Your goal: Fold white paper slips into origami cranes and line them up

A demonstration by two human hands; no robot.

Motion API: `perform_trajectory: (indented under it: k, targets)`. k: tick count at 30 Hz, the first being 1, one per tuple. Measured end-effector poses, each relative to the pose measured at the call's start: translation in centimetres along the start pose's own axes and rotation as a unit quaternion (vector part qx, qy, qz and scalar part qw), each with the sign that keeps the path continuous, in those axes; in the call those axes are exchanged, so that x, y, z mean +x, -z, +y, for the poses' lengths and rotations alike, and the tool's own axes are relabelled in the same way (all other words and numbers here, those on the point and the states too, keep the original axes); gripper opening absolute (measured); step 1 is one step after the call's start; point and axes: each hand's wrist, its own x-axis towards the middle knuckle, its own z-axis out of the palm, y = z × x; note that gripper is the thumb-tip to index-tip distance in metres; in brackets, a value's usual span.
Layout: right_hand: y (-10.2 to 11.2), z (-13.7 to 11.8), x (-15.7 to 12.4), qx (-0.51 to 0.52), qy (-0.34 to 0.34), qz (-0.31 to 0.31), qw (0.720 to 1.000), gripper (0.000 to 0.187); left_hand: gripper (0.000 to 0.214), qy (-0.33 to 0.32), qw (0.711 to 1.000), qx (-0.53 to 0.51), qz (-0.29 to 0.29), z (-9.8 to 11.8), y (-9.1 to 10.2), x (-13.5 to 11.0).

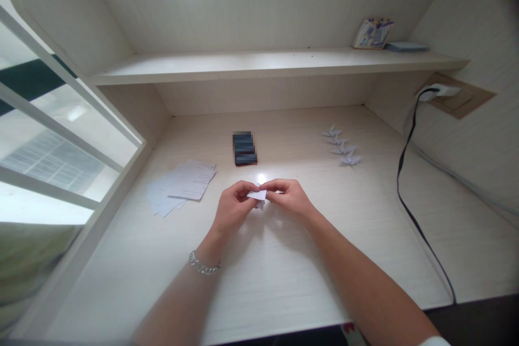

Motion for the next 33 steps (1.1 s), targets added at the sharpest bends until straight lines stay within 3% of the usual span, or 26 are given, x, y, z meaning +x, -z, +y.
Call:
perform_trajectory:
  k: [8,20,29,33]
  targets:
    - [-0.33,0.42,0.08,0.084,-0.074,-0.004,0.994,0.027,0.026,0.059,0.997,-0.039,-0.022,0.22,0.09,0.21]
    - [-0.44,1.00,0.22,0.071,-0.063,0.048,0.994,0.022,0.024,0.066,0.997,-0.030,0.018,-0.10,-0.13,0.32]
    - [-0.65,0.50,0.05,0.053,-0.062,0.007,0.997,0.023,0.026,0.081,0.996,-0.029,0.028,-0.08,-0.01,0.31]
    - [-0.87,0.51,0.09,0.059,-0.055,0.024,0.996,0.020,0.026,0.086,0.989,-0.121,0.008,0.19,-0.11,0.24]
